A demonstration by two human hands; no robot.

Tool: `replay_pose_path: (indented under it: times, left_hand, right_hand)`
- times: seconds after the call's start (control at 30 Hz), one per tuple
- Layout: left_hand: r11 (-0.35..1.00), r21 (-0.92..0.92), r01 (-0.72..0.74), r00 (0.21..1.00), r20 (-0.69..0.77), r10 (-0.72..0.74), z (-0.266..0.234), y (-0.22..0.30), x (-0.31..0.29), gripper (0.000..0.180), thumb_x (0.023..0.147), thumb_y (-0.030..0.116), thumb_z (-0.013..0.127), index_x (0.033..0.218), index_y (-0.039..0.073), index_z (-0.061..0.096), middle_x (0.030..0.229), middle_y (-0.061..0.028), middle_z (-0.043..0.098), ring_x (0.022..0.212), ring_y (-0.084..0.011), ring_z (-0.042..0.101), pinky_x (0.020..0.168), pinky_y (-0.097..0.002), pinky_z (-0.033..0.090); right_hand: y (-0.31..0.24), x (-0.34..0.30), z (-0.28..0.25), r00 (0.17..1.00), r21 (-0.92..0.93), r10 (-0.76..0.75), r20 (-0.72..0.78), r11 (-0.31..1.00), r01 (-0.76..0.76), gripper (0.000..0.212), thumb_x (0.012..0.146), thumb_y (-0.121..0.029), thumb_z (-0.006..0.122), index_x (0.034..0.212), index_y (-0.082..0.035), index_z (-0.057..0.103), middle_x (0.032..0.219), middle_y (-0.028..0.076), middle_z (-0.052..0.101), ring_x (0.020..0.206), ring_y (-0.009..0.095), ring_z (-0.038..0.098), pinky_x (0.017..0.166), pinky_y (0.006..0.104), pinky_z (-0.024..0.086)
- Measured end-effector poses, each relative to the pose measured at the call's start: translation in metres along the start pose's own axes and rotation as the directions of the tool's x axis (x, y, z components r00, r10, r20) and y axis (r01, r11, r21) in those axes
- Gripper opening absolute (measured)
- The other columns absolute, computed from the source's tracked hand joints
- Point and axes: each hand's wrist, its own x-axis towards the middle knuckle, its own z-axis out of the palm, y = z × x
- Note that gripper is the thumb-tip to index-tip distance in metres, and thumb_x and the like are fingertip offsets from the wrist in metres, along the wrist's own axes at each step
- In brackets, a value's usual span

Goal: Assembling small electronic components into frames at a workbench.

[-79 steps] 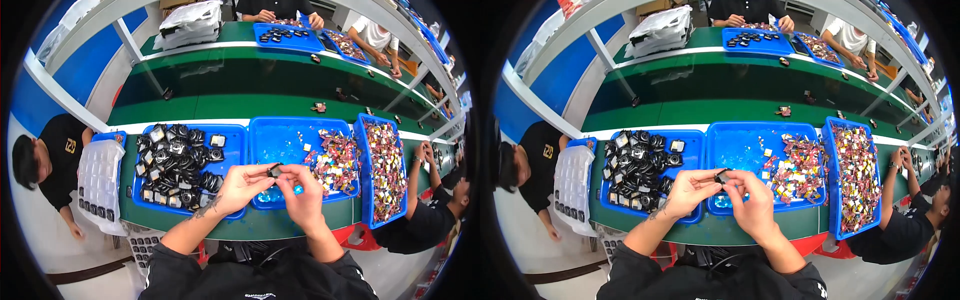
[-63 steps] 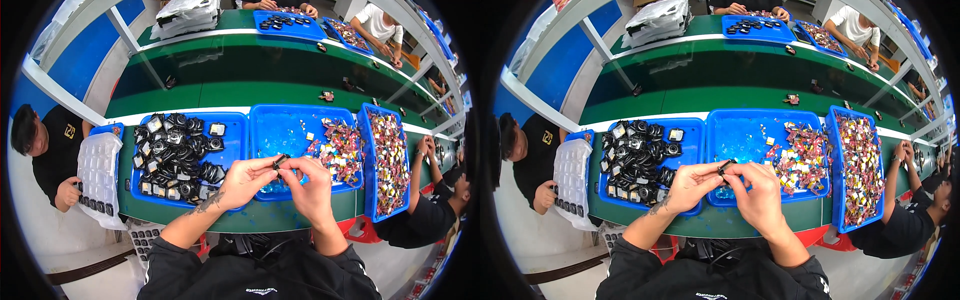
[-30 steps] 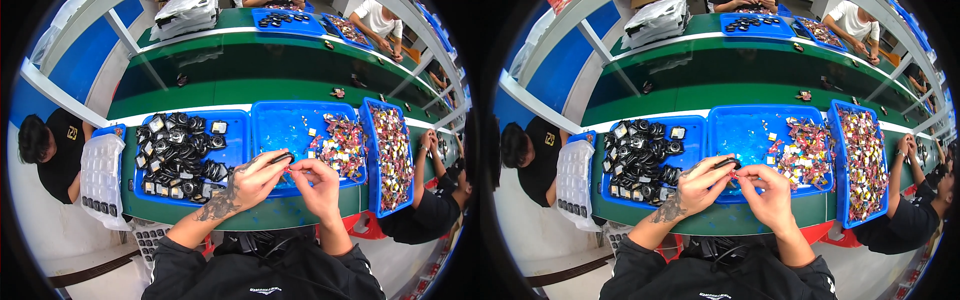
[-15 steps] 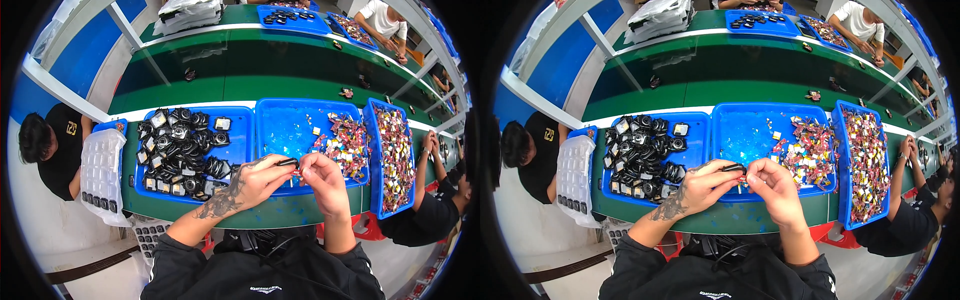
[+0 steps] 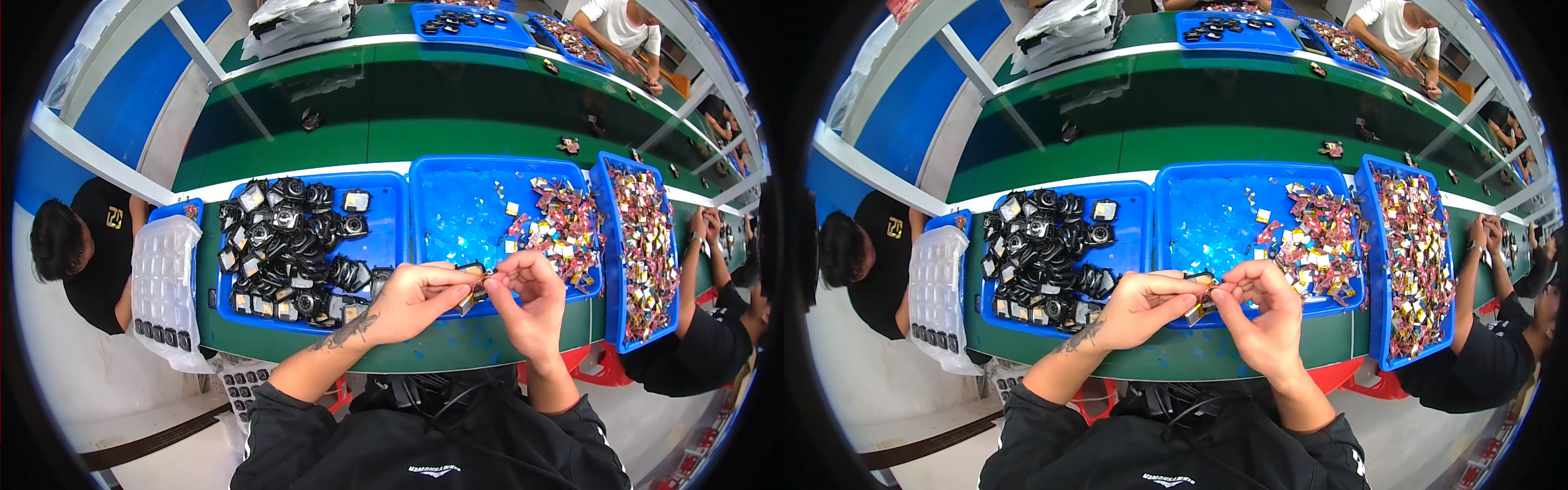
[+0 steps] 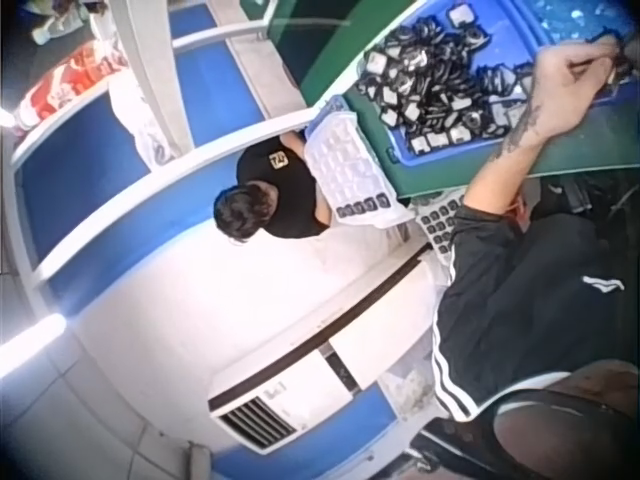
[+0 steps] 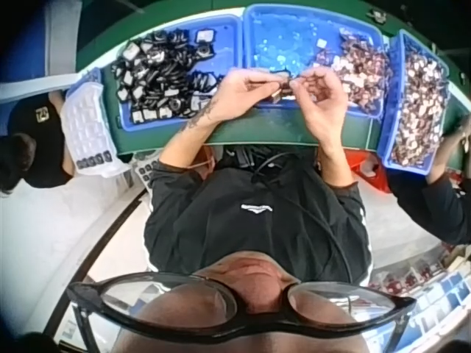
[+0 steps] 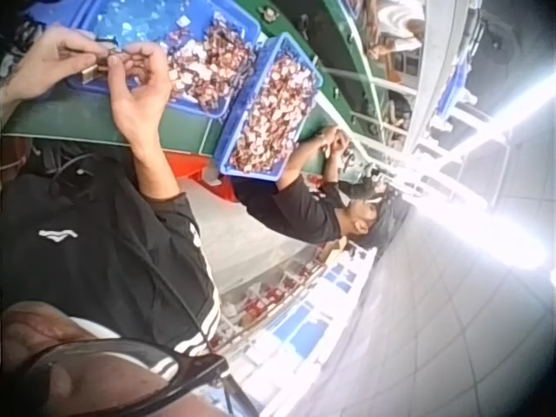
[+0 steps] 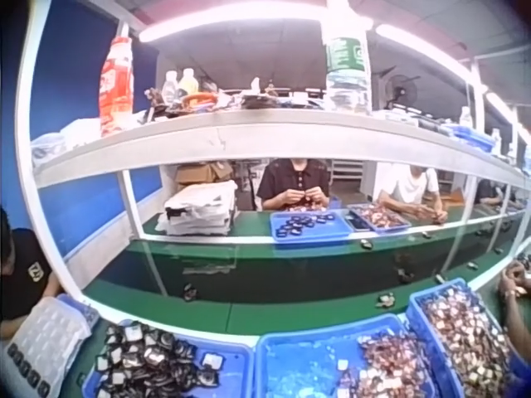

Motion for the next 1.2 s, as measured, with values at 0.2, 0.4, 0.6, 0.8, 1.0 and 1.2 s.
replay_pose_path:
  times: [0.2, 0.4, 0.6, 0.8, 1.0, 1.2]
  left_hand:
    - [0.983, -0.030, -0.182, 0.982, -0.046, 0.181, 0.004, -0.006, 0.002, 0.040, 0.090, -0.010, 0.057, 0.129, -0.005, 0.056, 0.117, -0.0100, 0.059, 0.095, -0.0123, 0.062, 0.081, -0.0243, 0.052]
    - [0.973, 0.031, -0.229, 0.966, -0.118, 0.231, 0.009, -0.017, 0.001, 0.038, 0.089, -0.010, 0.059, 0.126, -0.005, 0.058, 0.117, -0.0112, 0.061, 0.098, -0.0128, 0.063, 0.083, -0.0245, 0.053]
    - [0.977, 0.063, -0.202, 0.966, -0.155, 0.209, 0.013, -0.018, 0.000, 0.040, 0.088, -0.011, 0.058, 0.128, -0.004, 0.057, 0.121, -0.0128, 0.062, 0.104, -0.0154, 0.062, 0.089, -0.0256, 0.053]
    - [0.980, -0.093, -0.177, 0.968, -0.196, 0.157, 0.015, -0.017, 0.001, 0.057, 0.087, -0.013, 0.057, 0.141, 0.000, 0.044, 0.118, -0.0165, 0.063, 0.105, -0.0158, 0.063, 0.088, -0.0244, 0.052]
    - [0.965, -0.169, -0.201, 0.940, -0.309, 0.141, 0.012, -0.008, 0.001, 0.066, 0.087, -0.009, 0.059, 0.147, 0.002, 0.032, 0.119, -0.0183, 0.062, 0.105, -0.0165, 0.063, 0.088, -0.0277, 0.052]
    - [-0.158, 0.945, 0.288, 0.855, -0.179, 0.487, -0.064, 0.016, 0.015, 0.038, 0.086, 0.009, 0.056, 0.124, 0.007, 0.058, 0.128, -0.0190, 0.058, 0.122, -0.0342, 0.052, 0.102, -0.0451, 0.042]
  right_hand:
    - [0.000, -0.006, 0.005, 0.995, -0.006, 0.025, -0.095, 1.000, -0.026, 0.031, 0.080, 0.009, 0.069, 0.104, -0.002, 0.052, 0.086, 0.003, 0.063, 0.080, 0.007, 0.060, 0.072, 0.0199, 0.048]
    - [0.015, -0.012, 0.014, 0.973, -0.238, -0.180, -0.143, 0.961, 0.143, 0.030, 0.080, 0.006, 0.072, 0.103, 0.000, 0.054, 0.088, 0.005, 0.061, 0.075, 0.009, 0.061, 0.064, 0.0210, 0.046]
    - [0.022, -0.014, 0.018, 0.952, -0.233, -0.216, -0.219, 0.959, 0.164, 0.032, 0.079, 0.005, 0.073, 0.105, -0.001, 0.054, 0.092, 0.005, 0.059, 0.079, 0.010, 0.061, 0.063, 0.0216, 0.047]
    - [0.013, -0.006, 0.021, 0.984, -0.190, -0.051, -0.170, 0.982, 0.018, 0.039, 0.082, 0.007, 0.068, 0.116, -0.001, 0.052, 0.094, 0.004, 0.057, 0.082, 0.009, 0.058, 0.062, 0.0187, 0.049]
    - [0.008, 0.009, 0.023, 0.998, -0.136, 0.033, -0.047, 0.990, -0.039, 0.042, 0.082, 0.005, 0.068, 0.119, -0.002, 0.051, 0.093, 0.003, 0.057, 0.082, 0.007, 0.056, 0.064, 0.0192, 0.049]
    - [0.045, 0.184, -0.014, 0.973, -0.371, 0.168, 0.156, 0.923, -0.100, 0.049, 0.072, -0.004, 0.076, 0.117, 0.000, 0.056, 0.088, 0.011, 0.066, 0.083, 0.015, 0.063, 0.071, 0.0293, 0.051]
